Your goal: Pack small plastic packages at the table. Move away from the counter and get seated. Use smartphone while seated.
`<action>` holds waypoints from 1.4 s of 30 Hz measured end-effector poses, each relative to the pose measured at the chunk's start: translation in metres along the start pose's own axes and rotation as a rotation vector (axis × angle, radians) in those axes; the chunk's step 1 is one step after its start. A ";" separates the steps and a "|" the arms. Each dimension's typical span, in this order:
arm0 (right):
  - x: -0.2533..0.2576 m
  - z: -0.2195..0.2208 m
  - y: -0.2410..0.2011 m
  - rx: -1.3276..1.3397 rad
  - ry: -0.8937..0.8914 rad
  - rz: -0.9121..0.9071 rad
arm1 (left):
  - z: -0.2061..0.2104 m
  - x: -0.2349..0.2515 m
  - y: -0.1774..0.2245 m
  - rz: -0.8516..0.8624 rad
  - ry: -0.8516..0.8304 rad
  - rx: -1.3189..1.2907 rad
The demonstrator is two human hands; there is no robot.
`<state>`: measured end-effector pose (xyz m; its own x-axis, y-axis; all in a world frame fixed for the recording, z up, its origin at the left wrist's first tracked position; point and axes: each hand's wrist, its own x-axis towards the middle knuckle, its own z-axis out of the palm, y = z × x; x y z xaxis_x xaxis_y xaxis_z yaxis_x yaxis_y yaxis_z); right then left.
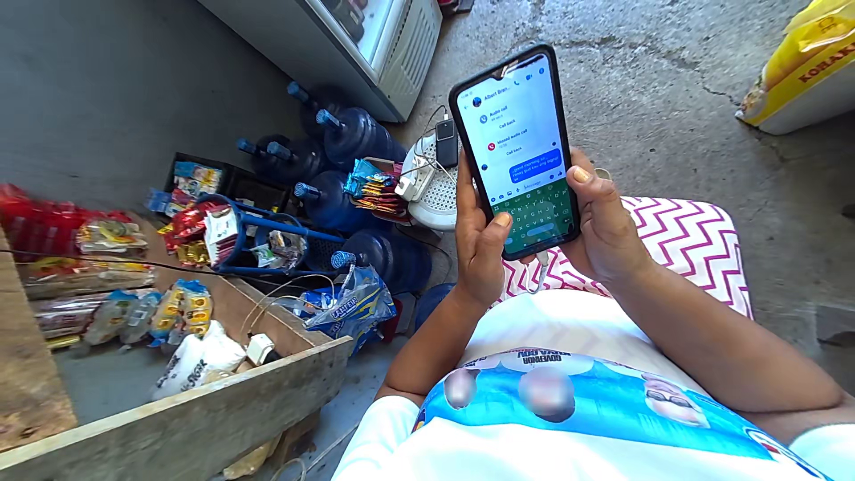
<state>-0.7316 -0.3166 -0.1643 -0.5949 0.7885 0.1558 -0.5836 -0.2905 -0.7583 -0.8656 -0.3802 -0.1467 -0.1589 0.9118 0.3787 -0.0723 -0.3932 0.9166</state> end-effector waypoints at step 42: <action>-0.002 0.002 0.003 0.010 0.020 -0.005 | 0.000 -0.002 -0.002 0.003 0.008 -0.015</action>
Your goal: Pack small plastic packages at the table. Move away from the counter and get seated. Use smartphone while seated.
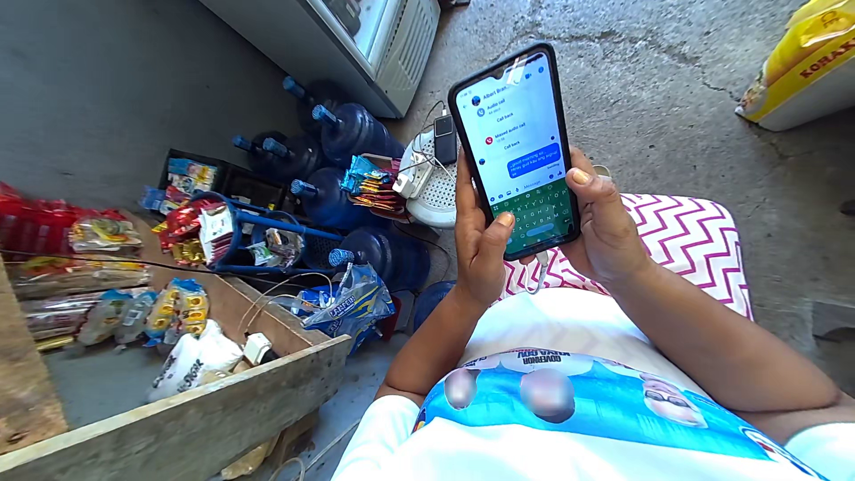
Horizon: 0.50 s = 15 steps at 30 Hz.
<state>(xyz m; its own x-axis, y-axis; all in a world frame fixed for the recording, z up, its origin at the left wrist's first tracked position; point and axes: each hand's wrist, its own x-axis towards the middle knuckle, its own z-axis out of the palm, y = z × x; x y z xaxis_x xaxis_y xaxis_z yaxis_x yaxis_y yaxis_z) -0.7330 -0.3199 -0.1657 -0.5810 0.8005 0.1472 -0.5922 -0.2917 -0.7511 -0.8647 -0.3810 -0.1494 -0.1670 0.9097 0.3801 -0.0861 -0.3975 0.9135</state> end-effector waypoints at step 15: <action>-0.001 -0.002 -0.001 -0.043 -0.007 0.024 | -0.001 -0.001 0.000 -0.002 -0.004 0.012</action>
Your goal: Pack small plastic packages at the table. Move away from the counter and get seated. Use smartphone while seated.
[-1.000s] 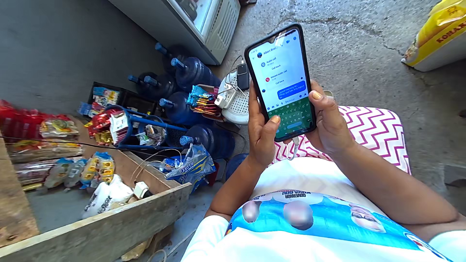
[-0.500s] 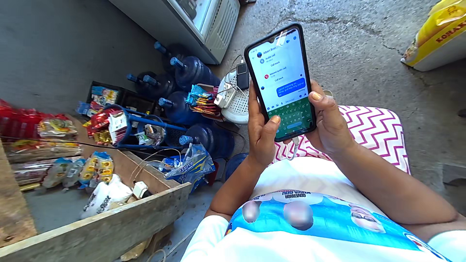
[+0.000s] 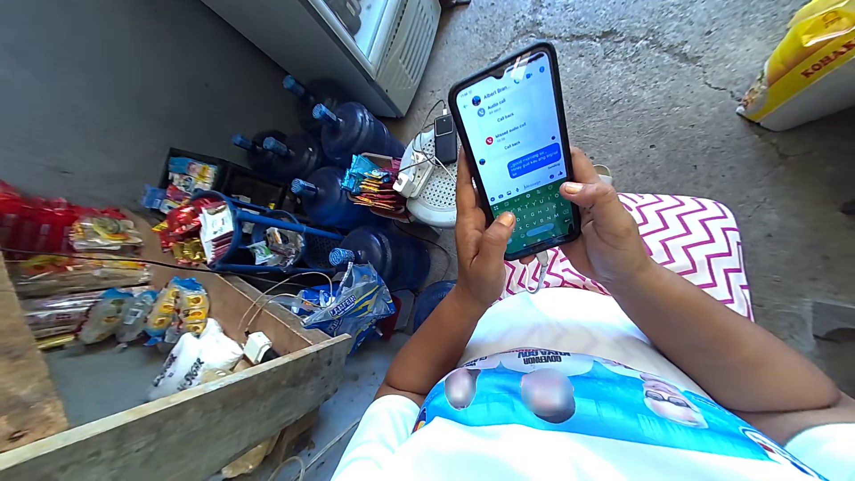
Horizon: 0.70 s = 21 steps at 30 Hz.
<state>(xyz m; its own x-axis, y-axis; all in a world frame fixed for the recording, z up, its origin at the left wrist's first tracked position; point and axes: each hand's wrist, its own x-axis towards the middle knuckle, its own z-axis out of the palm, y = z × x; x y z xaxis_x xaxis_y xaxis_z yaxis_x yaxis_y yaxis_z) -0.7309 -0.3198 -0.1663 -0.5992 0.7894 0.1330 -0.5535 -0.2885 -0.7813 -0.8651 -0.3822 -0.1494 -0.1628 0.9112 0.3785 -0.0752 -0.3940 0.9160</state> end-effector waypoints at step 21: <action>0.000 0.003 -0.003 -0.003 -0.014 0.008 | 0.001 0.000 0.003 0.008 0.011 0.010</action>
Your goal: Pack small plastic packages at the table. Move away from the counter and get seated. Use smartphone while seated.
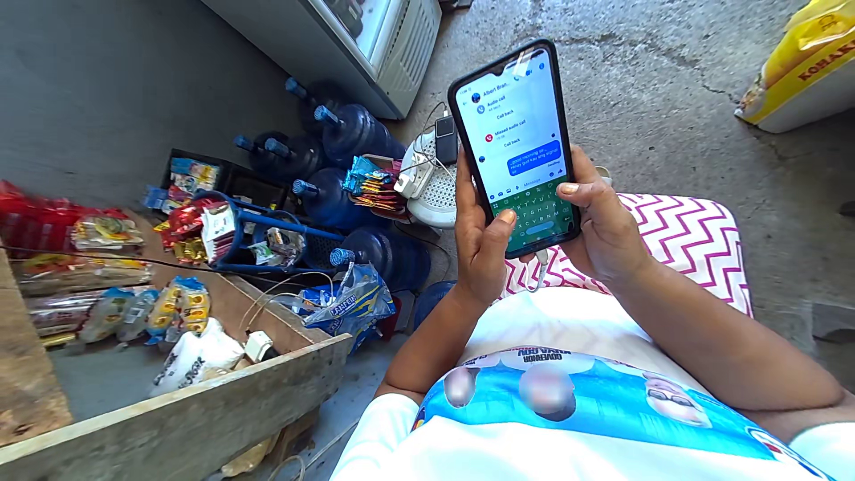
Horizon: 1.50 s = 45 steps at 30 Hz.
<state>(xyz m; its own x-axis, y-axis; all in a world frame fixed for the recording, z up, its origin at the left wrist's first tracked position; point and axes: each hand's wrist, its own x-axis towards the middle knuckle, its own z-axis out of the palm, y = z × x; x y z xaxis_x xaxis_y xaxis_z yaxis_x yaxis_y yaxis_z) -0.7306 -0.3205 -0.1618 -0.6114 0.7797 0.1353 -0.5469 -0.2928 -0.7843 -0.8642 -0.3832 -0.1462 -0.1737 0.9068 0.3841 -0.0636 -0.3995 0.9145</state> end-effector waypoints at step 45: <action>-0.001 -0.001 0.003 -0.005 0.009 0.012 | 0.000 -0.002 -0.005 -0.075 0.044 -0.045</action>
<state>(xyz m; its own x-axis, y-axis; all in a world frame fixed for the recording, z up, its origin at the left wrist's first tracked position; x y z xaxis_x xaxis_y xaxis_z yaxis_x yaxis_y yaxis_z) -0.7311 -0.3222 -0.1653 -0.6128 0.7810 0.1206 -0.5366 -0.2992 -0.7890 -0.8634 -0.3827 -0.1517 -0.2096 0.9282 0.3075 -0.1218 -0.3368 0.9337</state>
